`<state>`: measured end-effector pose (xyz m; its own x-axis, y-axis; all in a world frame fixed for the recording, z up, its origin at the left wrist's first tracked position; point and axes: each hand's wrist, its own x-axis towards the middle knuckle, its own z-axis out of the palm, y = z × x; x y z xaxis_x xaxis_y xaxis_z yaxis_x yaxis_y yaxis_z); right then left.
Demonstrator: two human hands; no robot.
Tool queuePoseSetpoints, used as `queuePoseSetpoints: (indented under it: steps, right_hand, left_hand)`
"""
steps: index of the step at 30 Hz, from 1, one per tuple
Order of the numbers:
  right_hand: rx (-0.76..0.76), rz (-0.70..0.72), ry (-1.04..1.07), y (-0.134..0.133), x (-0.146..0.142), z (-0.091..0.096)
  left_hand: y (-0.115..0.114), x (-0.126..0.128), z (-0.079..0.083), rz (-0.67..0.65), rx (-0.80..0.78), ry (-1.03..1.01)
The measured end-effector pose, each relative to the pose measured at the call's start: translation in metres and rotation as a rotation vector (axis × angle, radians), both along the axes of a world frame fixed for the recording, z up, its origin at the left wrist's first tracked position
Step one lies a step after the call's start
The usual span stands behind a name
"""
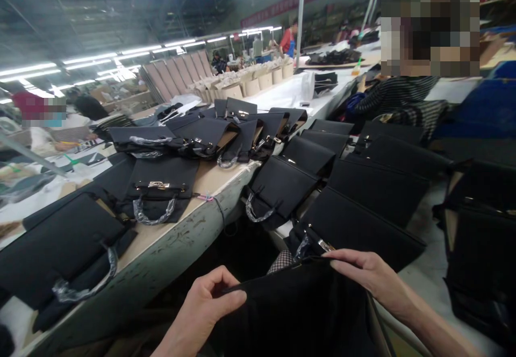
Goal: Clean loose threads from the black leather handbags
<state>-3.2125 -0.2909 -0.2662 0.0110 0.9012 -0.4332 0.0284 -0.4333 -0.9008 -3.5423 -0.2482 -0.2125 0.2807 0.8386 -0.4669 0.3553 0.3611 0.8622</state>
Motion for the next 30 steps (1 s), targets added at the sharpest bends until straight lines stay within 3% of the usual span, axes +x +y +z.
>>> queuePoseSetpoints:
  steps: [4, 7, 15, 21, 26, 30]
  right_hand:
    - [0.017, -0.005, -0.008, -0.006, -0.001, 0.007]
    - [0.038, -0.004, -0.034, -0.009, -0.001, 0.009]
    - [0.104, 0.013, -0.075, -0.007, -0.005, 0.01]
    - [0.122, 0.023, -0.136, -0.006, -0.001, 0.007]
    - [0.114, 0.019, -0.136, -0.006, 0.002, 0.002]
    - [0.107, 0.026, -0.104, -0.006, 0.0, 0.004]
  left_hand:
    - [-0.004, 0.002, -0.009, 0.063, 0.108, 0.044]
    - [-0.002, 0.001, -0.012, 0.02, 0.156, 0.089]
    - [0.02, 0.019, 0.01, -0.421, 0.57, 0.359]
    - [0.025, 0.036, 0.008, -0.579, 0.706, 0.482]
    - [0.024, 0.036, -0.001, -0.589, 0.718, 0.442]
    - [0.024, 0.04, 0.001, -0.548, 0.651, 0.43]
